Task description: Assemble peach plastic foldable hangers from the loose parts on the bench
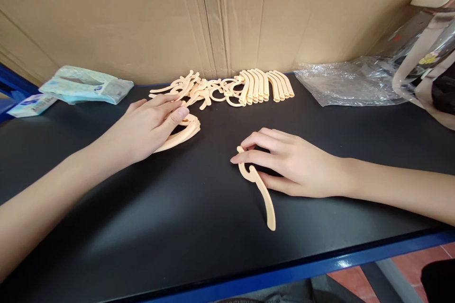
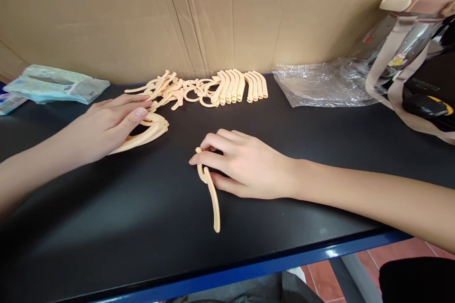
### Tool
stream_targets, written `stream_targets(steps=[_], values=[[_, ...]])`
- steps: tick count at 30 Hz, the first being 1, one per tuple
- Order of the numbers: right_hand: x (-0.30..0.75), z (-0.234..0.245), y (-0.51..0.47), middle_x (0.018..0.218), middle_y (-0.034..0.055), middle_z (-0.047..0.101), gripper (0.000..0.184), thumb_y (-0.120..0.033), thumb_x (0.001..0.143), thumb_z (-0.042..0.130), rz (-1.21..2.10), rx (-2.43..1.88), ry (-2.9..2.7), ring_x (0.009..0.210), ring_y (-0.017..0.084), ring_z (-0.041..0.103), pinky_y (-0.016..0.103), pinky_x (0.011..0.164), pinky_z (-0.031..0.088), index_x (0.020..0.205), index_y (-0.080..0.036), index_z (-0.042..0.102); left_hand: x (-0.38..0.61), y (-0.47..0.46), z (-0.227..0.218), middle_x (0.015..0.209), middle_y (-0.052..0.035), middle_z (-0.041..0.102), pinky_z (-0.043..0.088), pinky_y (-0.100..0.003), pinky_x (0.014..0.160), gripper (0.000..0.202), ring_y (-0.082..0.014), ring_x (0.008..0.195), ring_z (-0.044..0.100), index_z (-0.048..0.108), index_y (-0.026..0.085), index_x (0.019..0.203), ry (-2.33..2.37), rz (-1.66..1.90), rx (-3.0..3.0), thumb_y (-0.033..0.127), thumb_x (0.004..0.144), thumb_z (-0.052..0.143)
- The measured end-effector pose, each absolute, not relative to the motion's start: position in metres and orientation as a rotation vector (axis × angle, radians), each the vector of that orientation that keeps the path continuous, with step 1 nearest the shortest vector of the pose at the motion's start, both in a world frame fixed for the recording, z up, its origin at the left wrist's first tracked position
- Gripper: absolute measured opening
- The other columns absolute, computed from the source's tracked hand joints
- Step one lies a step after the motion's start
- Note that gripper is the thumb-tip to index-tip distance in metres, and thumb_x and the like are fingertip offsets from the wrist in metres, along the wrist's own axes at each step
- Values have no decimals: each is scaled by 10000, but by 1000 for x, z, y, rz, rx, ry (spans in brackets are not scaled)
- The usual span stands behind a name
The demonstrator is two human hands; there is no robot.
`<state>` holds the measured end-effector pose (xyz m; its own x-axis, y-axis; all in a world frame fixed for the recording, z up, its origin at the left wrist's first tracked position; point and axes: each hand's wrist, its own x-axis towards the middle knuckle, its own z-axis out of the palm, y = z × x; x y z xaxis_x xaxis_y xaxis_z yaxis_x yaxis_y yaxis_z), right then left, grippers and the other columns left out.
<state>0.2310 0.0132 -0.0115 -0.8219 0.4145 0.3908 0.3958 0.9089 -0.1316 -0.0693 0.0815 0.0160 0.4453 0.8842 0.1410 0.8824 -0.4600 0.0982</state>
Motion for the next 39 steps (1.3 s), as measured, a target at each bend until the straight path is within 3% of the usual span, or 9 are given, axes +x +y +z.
stream_targets(steps=[6,9,11,15,20,25,31,36,39], values=[[231,-13,14,1163,112,641,301,-239,1030,487,64,-594,-2651,992,202,557,320,863,491,1258,-139,656,-69,80,17,1459,-138,576,288,-516,1239,900,-309,1466,409,683,122,1204,1604,363,2696,713,1004,35],[231,-12,14,1167,113,640,299,-238,1030,487,64,-596,-2653,987,201,554,320,861,488,1257,-139,656,-65,72,18,1521,-147,524,301,-509,1236,879,-296,1475,408,602,111,1371,1608,478,2690,711,1012,70],[231,-12,13,1168,112,641,298,-240,1031,488,59,-596,-2652,985,200,553,321,863,484,1255,-139,656,-61,64,17,1543,-139,501,322,-519,1221,835,-299,1439,460,515,126,1475,1599,612,2686,710,1021,127],[231,-12,13,1161,109,644,290,-232,1027,495,41,-605,-2653,971,199,553,326,858,477,1255,-145,652,-51,45,14,1508,-115,544,373,-480,1191,643,-285,1403,506,528,157,1462,1388,788,2822,604,1063,296],[230,-11,13,1160,106,636,292,-231,1026,490,49,-619,-2663,960,197,546,321,852,468,1259,-149,645,-43,30,11,1404,-160,627,432,-427,1138,441,-250,1304,595,541,104,1403,1058,906,3152,335,1030,577],[230,-11,13,1161,107,628,292,-222,1024,492,76,-614,-2660,956,196,536,322,853,464,1259,-142,645,-47,33,10,1330,-142,691,503,-434,1058,469,-229,1169,681,567,135,1360,895,1059,3325,151,919,726],[231,-11,13,1143,107,629,296,-230,1022,497,68,-618,-2669,939,201,529,329,848,467,1262,-143,646,-50,37,8,1207,-31,758,570,-376,891,384,-194,1014,730,630,248,1256,654,1043,3296,78,917,688],[230,-13,14,1127,109,633,304,-235,1028,481,48,-603,-2660,933,205,538,337,841,475,1273,-133,629,-42,30,6,1061,-27,785,565,-294,701,208,-144,795,727,690,205,1081,528,1083,3297,85,912,706],[230,-13,14,1131,112,646,307,-256,1033,483,43,-596,-2638,932,210,547,343,833,484,1271,-118,619,-41,28,2,1016,-1,785,550,-264,683,158,-117,769,709,704,190,1025,482,1089,3290,145,888,768]])
